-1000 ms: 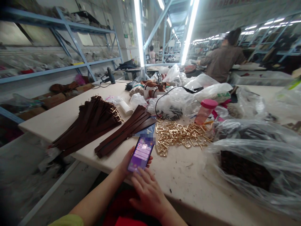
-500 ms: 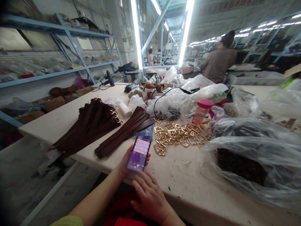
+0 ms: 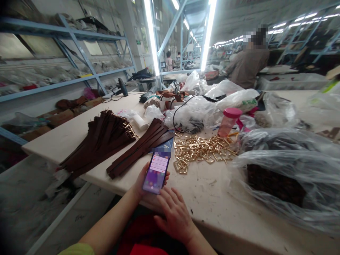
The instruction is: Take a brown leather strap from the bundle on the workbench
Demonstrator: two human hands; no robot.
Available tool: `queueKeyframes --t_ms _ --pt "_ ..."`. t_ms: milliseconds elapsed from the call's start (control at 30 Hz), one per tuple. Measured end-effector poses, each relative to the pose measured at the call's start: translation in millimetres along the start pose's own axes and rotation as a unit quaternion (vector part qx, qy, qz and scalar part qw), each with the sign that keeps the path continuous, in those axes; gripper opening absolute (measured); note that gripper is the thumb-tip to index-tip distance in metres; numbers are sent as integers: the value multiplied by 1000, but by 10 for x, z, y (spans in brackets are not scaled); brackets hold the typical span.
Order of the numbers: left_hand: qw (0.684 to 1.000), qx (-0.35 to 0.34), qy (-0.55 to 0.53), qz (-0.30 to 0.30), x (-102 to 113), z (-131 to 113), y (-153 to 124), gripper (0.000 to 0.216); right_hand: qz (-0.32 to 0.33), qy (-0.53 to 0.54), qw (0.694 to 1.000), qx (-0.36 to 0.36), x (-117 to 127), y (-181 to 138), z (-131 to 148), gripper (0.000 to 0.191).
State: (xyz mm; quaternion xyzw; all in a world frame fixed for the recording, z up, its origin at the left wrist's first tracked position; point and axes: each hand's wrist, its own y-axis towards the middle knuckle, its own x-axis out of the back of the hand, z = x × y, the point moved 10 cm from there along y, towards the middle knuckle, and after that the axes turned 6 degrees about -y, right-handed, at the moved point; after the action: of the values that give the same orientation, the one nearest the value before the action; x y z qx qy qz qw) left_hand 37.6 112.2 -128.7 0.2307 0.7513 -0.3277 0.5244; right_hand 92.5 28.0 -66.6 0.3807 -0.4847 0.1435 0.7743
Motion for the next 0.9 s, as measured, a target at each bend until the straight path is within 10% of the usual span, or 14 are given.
queueKeyframes --t_ms 333,567,900 --pt "1000 -11 -1 -15 59 -30 64 77 -71 94 988 -97 49 -57 -297 44" --pt "999 -18 6 -32 55 -55 100 75 -92 299 893 -323 -147 -207 -811 20" --pt "999 -14 4 -33 51 -26 125 77 -74 313 894 -313 -131 -185 -804 22"
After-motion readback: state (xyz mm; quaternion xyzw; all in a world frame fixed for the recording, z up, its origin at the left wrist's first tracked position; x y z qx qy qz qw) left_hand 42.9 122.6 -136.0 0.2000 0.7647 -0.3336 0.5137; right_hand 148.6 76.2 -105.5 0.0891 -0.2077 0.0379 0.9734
